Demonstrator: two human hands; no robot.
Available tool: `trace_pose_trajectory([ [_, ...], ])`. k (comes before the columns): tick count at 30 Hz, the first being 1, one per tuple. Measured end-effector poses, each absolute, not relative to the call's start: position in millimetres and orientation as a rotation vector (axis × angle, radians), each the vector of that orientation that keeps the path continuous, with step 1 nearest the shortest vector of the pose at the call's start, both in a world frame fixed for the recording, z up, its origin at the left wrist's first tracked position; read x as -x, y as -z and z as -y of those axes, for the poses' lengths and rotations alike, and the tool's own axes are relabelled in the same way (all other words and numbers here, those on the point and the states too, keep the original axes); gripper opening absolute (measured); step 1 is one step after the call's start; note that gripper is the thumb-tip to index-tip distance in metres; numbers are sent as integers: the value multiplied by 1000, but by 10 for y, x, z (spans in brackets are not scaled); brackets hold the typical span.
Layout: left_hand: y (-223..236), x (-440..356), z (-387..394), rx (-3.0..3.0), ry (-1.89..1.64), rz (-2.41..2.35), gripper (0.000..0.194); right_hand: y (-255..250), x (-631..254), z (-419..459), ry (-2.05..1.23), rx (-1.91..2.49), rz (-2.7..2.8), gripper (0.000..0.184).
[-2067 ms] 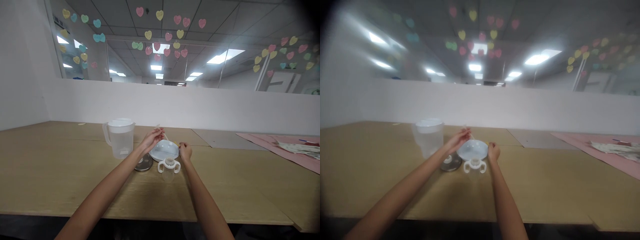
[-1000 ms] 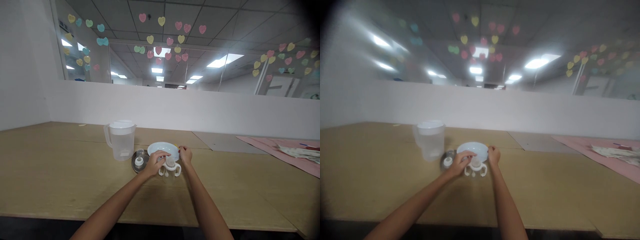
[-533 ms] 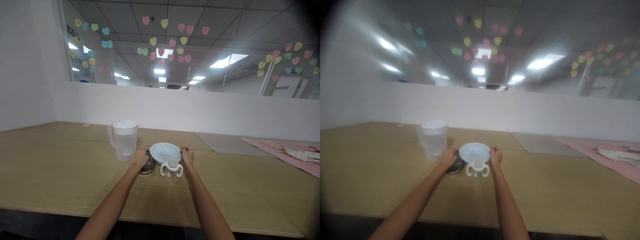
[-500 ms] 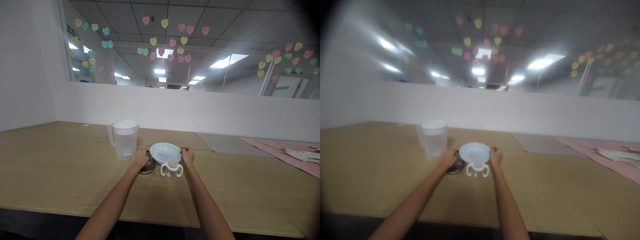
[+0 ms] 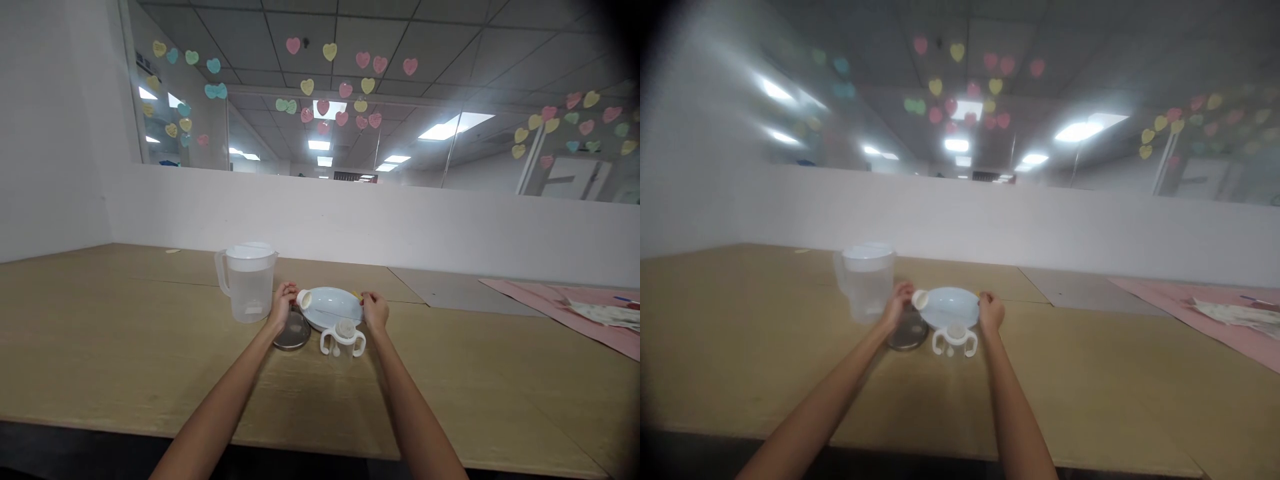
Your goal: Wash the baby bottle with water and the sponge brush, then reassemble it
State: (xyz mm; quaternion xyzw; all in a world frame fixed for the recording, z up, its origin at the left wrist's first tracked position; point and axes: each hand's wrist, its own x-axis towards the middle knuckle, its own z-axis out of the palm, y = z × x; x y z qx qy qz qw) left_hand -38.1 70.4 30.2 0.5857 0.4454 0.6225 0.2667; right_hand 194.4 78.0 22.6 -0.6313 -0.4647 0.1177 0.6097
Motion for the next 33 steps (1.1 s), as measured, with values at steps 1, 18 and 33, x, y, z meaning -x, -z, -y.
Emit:
trace_pose_trajectory([
  [1,-314,343,-703,-1539,-1670,-1117,26,-254,-1924,-776,-291,1403,1080,28],
  [18,-270,-48,-425,-1283,-1456,-618,21,-432,-1565,-570,-1007,869,1453,33],
  [33,-304,-64,-295,-1780,-1539,-945,30,-311,-1577,-667,-825,850,1603,32],
])
